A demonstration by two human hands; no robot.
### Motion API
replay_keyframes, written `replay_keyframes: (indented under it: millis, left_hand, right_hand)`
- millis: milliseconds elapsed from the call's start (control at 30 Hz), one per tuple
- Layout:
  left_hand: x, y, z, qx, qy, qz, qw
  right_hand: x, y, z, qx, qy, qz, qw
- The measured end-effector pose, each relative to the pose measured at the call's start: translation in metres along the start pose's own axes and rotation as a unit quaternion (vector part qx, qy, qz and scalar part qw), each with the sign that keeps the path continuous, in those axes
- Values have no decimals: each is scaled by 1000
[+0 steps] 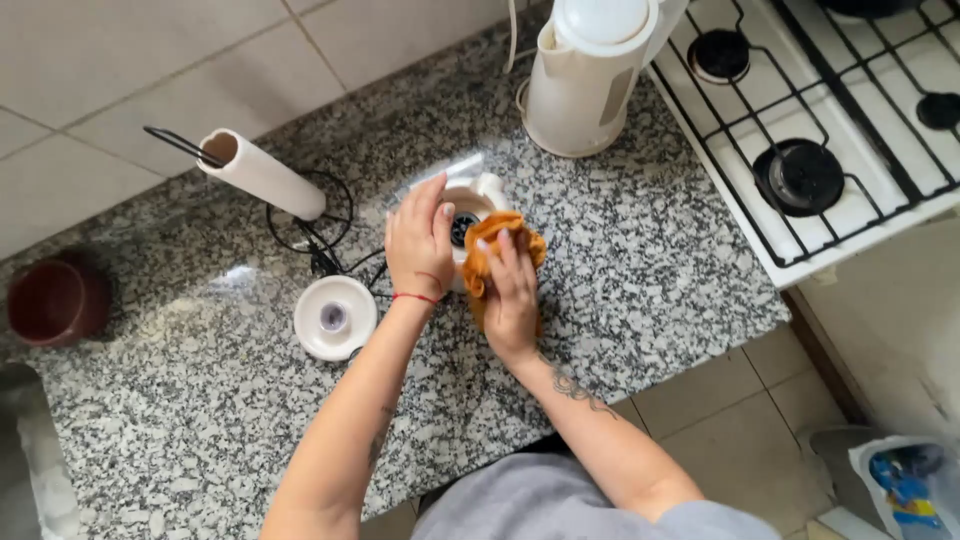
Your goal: Cleaning a blender base and its components at the sink and wiping down the kitchen countertop with a cloth.
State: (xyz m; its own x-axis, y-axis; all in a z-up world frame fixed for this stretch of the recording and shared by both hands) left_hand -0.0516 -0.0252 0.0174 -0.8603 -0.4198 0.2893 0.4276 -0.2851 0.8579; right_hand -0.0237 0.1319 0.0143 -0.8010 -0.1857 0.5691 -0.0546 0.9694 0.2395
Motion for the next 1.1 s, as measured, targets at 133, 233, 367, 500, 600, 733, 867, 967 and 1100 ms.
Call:
replay_keyframes:
  millis: [133, 233, 367, 500, 600, 733, 867, 967, 1100]
  left_hand:
    - [3, -1, -6, -16, 35, -44, 998]
    - [16, -6, -15, 16, 40, -85, 995]
    - [35, 10, 15, 48, -92, 50, 993]
    - [38, -8, 20, -41, -98, -67, 992]
    - [42, 6, 27, -74, -125, -43, 988]
    - [31, 3, 25, -73, -99, -67, 990]
    - [50, 7, 24, -32, -51, -48, 997]
    - [37, 4, 26, -47, -44, -59, 996]
    - [37, 3, 23, -56, -47, -60, 996]
  right_hand:
    - [-56, 37, 56, 38, -30, -76, 996]
    - [-40, 80, 76, 115, -348, 46, 929]
    - [12, 68, 2, 309, -472, 182, 805]
    - [27, -3, -4, 104, -117, -66, 986]
    - [50, -7, 39, 121, -111, 25, 986]
    - [21, -36, 181, 249, -331, 41, 909]
    - [1, -31, 159, 218, -371, 91, 898]
    - [-13, -12, 87, 213, -395, 84, 889]
    - [49, -8, 27, 240, -302, 58, 921]
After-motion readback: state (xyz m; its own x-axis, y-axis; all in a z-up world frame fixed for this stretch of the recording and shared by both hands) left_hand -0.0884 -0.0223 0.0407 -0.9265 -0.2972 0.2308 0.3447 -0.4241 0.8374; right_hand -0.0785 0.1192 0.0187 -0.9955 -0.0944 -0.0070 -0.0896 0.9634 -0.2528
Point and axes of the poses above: each hand's wrist, its own x-axis towards the middle knuckle, its own y-axis out of the back of the hand, z = x × y, the point moved 6 cm from there along x, towards the middle knuckle, and after that the axes turned 10 degrees about x, right-handed, at the moved point
